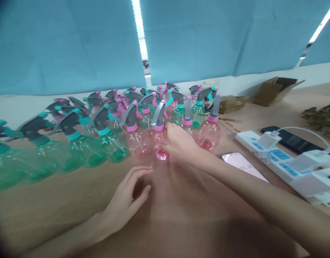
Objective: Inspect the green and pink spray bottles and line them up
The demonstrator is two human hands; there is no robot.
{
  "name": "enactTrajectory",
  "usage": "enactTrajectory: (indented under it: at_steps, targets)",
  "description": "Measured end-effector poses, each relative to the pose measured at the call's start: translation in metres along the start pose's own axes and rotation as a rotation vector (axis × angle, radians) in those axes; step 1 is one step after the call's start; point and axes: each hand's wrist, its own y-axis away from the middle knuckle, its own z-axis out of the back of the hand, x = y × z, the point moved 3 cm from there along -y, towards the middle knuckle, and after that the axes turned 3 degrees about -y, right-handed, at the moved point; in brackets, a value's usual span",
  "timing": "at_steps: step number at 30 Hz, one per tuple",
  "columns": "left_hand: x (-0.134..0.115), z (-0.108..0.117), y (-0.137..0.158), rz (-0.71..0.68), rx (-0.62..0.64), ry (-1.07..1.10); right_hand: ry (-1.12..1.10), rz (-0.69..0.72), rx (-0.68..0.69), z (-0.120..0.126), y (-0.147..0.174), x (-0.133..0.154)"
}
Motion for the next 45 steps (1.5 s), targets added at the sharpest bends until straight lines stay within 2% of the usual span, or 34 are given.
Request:
enactTrajectory:
  at_steps: [22,27,31,36,38,41,45]
  targets:
    - [0.003,-0.002,-0.001,0.029,0.041,0.048,0.027,-0.083,-0.004,-0.003,-0.012,0.001]
    - [0.003,-0.003,0.0,0.036,0.035,0.049,-0.023,-0.073,-0.049,0.0,-0.004,0.006]
    - [0.004,-0.002,0.0,0.045,0.041,0.049,-0.053,-0.054,-0.128,0.015,0.014,0.008]
    - [0.003,-0.001,-0.001,0.043,0.046,0.047,-0.083,-0.158,-0.07,0.043,0.038,-0.006]
    - [0.003,-0.002,-0.002,0.038,0.051,0.044,-0.079,-0.193,-0.086,0.051,0.046,-0.016]
    - [0.004,-0.002,-0.003,0.034,0.051,0.032,-0.05,-0.249,-0.141,0.056,0.052,-0.035]
    - [0.004,-0.002,-0.003,0.03,0.043,0.012,-0.046,-0.262,-0.284,0.052,0.054,-0.052]
